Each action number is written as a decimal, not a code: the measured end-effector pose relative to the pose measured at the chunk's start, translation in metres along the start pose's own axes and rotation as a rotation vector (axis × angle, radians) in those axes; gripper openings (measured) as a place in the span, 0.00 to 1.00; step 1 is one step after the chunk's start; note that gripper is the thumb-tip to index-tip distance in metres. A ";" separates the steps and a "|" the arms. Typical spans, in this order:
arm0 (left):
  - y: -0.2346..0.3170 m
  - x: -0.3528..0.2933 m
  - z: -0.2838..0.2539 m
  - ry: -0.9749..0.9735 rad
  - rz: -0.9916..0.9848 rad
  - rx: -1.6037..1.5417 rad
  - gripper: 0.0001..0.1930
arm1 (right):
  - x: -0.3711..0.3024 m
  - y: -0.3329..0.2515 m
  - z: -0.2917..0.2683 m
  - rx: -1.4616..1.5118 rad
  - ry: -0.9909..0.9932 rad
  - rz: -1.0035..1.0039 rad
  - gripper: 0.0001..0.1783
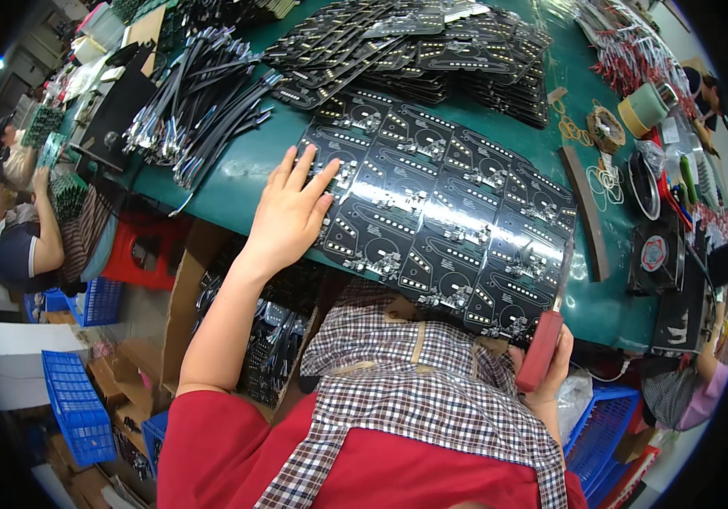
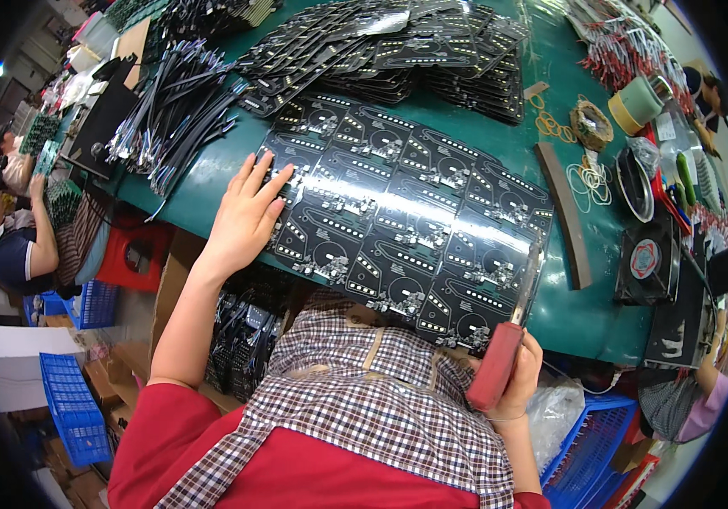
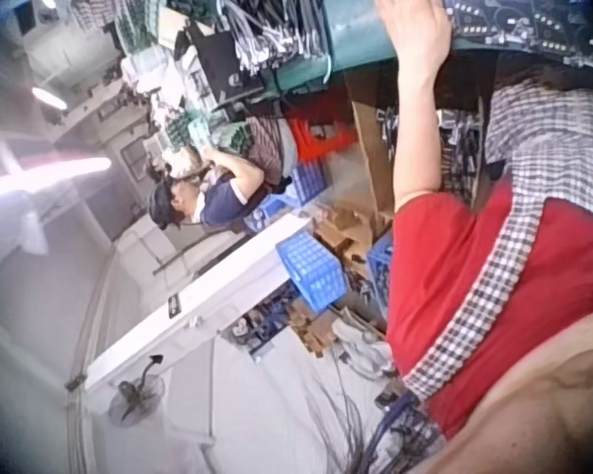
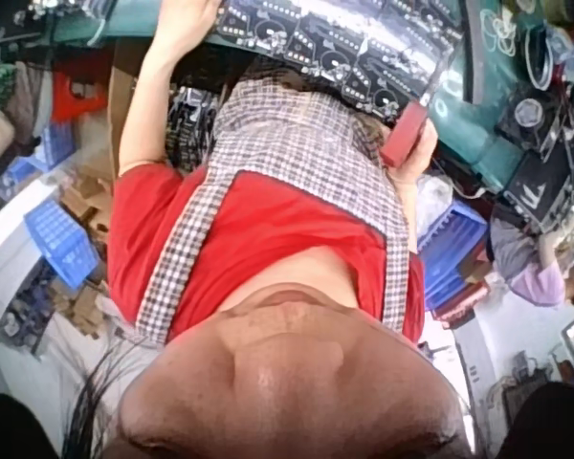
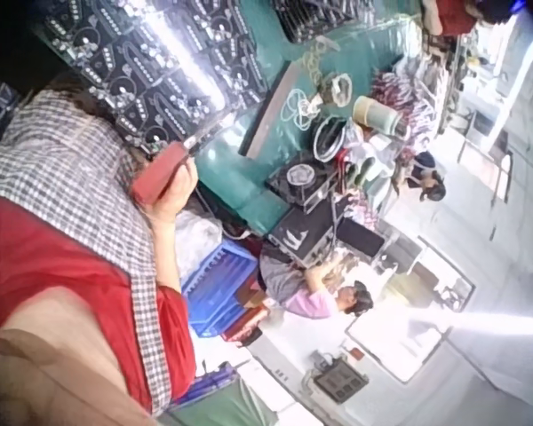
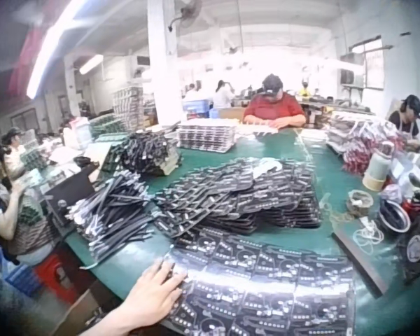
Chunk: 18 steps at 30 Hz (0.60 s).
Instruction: The person solders wires to circuit board panels using a soldering gun, places a panel into a cardboard box, retrieves another panel from a stack, and solders wires onto it.
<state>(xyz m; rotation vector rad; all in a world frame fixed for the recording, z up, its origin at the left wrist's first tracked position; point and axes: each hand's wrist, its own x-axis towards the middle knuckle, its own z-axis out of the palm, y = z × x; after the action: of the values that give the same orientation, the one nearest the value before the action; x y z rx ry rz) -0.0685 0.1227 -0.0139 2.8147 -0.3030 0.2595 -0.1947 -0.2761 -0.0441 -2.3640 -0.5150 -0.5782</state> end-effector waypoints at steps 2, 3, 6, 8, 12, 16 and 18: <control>-0.002 0.000 -0.003 -0.010 -0.012 -0.013 0.21 | 0.002 -0.002 -0.002 -0.012 0.010 -0.013 0.54; -0.003 0.000 -0.004 -0.029 0.006 -0.044 0.21 | 0.004 -0.002 -0.003 -0.007 -0.005 -0.012 0.54; -0.008 0.000 -0.006 -0.037 0.006 -0.073 0.21 | 0.010 -0.003 -0.005 -0.055 -0.002 -0.093 0.54; -0.009 0.001 -0.007 -0.063 0.013 -0.081 0.21 | 0.011 -0.004 -0.005 -0.074 -0.034 -0.033 0.54; -0.009 0.002 -0.010 -0.118 0.064 0.051 0.23 | 0.011 -0.004 -0.005 -0.052 -0.027 -0.095 0.54; -0.014 -0.005 -0.012 -0.118 0.129 0.024 0.24 | 0.010 -0.006 -0.006 -0.053 -0.036 -0.096 0.53; -0.016 -0.009 -0.011 -0.073 0.175 0.008 0.25 | 0.009 -0.007 -0.006 -0.047 -0.036 -0.099 0.53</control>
<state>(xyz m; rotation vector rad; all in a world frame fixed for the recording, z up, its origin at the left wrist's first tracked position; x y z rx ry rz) -0.0747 0.1430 -0.0099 2.8125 -0.5676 0.1967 -0.1924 -0.2731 -0.0323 -2.4079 -0.6442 -0.5989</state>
